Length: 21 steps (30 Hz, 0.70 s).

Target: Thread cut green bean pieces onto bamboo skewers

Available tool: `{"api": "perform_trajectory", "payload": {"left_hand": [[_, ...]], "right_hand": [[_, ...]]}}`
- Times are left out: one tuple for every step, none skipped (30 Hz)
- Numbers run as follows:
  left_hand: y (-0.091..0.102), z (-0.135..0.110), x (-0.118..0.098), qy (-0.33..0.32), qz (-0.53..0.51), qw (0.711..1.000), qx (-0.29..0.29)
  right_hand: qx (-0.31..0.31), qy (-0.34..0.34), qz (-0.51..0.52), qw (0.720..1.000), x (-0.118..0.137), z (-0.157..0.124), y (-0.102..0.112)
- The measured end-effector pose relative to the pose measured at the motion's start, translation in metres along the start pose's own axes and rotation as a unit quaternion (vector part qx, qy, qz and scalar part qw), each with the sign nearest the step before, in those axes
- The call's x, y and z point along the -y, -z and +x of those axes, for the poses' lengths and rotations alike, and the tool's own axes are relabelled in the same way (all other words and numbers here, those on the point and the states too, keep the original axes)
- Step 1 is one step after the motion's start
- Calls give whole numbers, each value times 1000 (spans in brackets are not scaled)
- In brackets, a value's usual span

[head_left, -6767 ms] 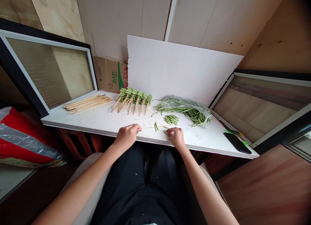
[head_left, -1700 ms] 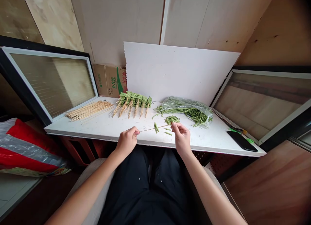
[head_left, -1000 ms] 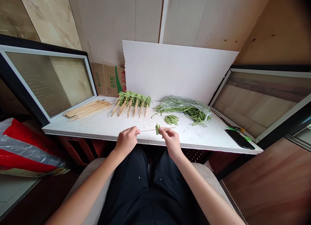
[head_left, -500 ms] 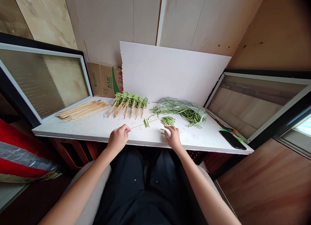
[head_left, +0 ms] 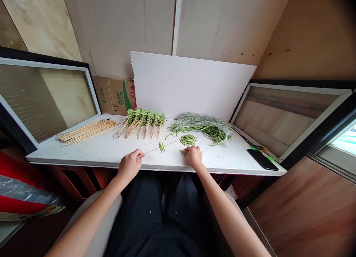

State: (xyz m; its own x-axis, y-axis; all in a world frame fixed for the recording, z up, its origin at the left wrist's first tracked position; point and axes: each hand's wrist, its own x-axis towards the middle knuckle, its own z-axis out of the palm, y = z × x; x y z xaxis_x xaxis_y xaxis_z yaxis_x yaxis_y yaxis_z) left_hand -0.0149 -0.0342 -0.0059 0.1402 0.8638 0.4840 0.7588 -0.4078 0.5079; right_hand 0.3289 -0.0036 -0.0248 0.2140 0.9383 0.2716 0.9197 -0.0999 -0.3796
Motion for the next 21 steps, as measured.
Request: {"api": "perform_trajectory", "payload": {"left_hand": [[-1,0,0,0,-2,1000,3],[-2,-1,1,0,-4,1000,4],[-3,-1,1,-1,-5,1000,5],[-4,-1,1,-1,-6,1000,6],[-5,-2,1,-1,-7,1000,6],[-6,-2,1,0,-8,1000,5],[-7,-2,2,2,-9,1000,4],[-8,-3,2,3,-9,1000,4],[-9,-3,2,5,-9,1000,5],[-10,-3,3,5,-10,1000,7],[-11,-3,3,5,-11,1000,8],[-11,-3,4,5,-12,1000,9],[-11,-3,4,3,-13,1000,8],[-12,-3,5,2,-13,1000,5],[-11,-2,5,0,-13,1000,2],[-11,-2,6,-1,-13,1000,-2],[-11,-1,7,-2,-13,1000,-5],[-10,-1,8,-3,-13,1000,-7],[-9,0,8,-2,-14,1000,-8],[-9,0,9,-1,-14,1000,-8],[-8,0,9,-1,-14,1000,-9]], "right_hand": [[0,-1,5,1000,0,0,0],[-2,0,9,1000,0,0,0],[-6,4,14,1000,0,-1,-1],[-12,8,19,1000,0,-1,-2],[-22,13,26,999,-1,-1,-3],[-34,17,35,999,-2,-2,-4],[-47,21,47,998,-4,-2,-6],[-61,24,64,996,-5,-3,-7],[-74,27,88,993,-6,-3,-9],[-86,30,120,989,-7,-3,-10],[-96,33,160,982,-8,-2,-10],[-105,37,205,972,-8,-2,-11],[-112,38,255,960,-7,-1,-11],[-115,39,305,945,-6,0,-11],[-114,39,353,928,-5,0,-11],[-111,37,396,911,-3,1,-11],[-107,30,431,895,-1,1,-11],[-103,20,459,882,1,1,-10],[-97,6,481,871,3,1,-10],[-90,-10,501,861,5,1,-9],[-76,-28,521,849,7,0,-7]]}}
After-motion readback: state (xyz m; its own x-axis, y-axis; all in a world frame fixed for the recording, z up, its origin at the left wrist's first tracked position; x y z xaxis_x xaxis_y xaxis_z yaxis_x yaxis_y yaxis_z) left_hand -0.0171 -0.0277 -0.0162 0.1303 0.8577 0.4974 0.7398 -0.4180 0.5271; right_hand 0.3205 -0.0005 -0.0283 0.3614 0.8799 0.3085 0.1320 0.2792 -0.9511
